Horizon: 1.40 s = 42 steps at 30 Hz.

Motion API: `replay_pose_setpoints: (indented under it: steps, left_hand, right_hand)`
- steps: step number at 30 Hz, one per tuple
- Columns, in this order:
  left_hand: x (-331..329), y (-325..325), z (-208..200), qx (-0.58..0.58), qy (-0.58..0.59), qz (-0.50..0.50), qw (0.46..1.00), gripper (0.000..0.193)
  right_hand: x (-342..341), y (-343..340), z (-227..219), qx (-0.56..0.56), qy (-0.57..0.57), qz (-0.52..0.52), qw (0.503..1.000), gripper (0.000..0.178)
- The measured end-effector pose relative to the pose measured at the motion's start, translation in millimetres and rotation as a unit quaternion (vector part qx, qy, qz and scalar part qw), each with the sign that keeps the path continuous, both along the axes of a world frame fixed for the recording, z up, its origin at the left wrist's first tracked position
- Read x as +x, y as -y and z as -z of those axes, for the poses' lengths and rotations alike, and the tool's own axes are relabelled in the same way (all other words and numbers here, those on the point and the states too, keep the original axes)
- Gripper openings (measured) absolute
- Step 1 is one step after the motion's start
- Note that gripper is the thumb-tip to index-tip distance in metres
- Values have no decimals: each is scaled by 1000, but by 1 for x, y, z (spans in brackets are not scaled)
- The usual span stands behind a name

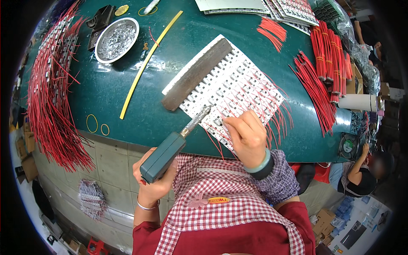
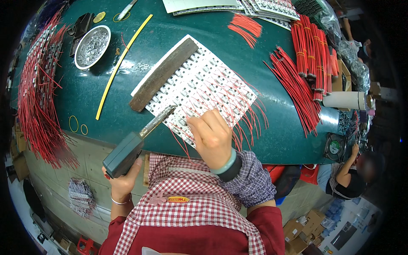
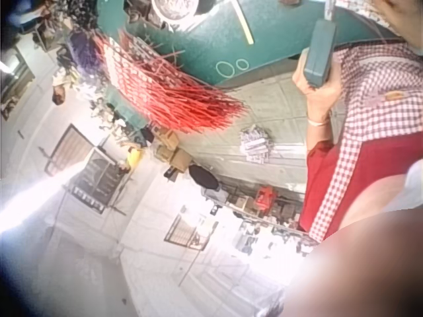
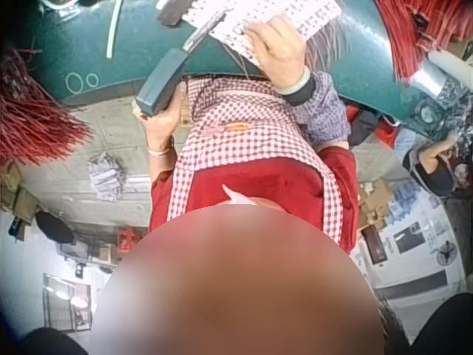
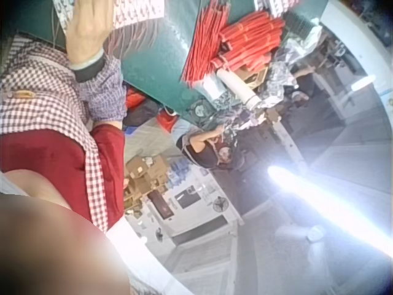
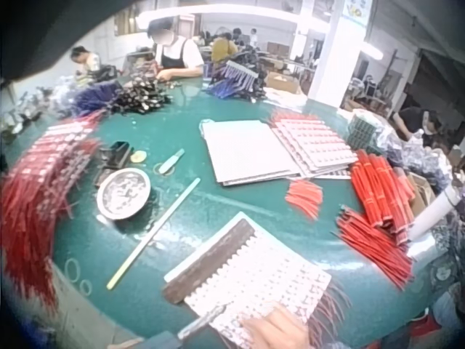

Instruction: The person attaches red wires to a circuit board using a soldering iron.

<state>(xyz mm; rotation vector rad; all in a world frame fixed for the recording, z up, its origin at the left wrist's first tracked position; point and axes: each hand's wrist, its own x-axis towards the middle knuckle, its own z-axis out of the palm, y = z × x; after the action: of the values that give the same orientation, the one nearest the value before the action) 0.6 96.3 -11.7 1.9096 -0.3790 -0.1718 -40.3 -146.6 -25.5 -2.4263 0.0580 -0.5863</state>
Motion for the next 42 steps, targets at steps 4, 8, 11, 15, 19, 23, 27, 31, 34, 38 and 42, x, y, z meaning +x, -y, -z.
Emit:
replay_pose_setpoints:
  steps: [4, 8, 11, 15, 19, 23, 27, 31, 34, 38, 42]
  left_hand:
    - [-4, -8, 2, -19, -29, -30, 999, 21]
    - [-8, -12, 3, -20, -67, -52, 996, 25]
    - [-12, -14, 1, -25, -92, -66, 993, 24]
    - [-15, -11, 0, -40, -64, -66, 995, 24]
    - [-16, -13, 0, -36, -70, -45, 996, 21]
    - [-16, -12, 3, -27, -42, -27, 998, 19]
    - [-14, -11, 6, -30, -31, -15, 999, 19]
    - [-13, -10, 7, -26, -32, -11, 999, 18]
    - [-12, -11, 6, -14, -23, -3, 1000, 17]
    - [-9, -9, 1, -4, -5, 4, 1000, 17]
    - [-10, -12, 2, 10, 6, 12, 1000, 16]
  right_hand:
    - [-25, 10, -29, -9, -51, 2, 999, 18]
    - [-27, 10, -59, 5, -43, 4, 999, 20]
    - [-9, 2, -48, 20, 3, -13, 1000, 21]
    - [9, -1, -2, 41, 14, -35, 998, 19]
    - [11, -2, 12, 31, 18, -29, 999, 18]
    - [12, -1, 12, 22, 15, -34, 999, 18]
    - [13, -2, 13, 20, 14, -30, 999, 19]
    - [13, -1, 13, 19, 17, -32, 999, 19]
    - [13, -1, 13, 16, 16, -31, 999, 19]
    - [13, -2, 13, 15, 22, -29, 999, 18]
    - [13, -2, 13, 13, 20, -30, 999, 17]
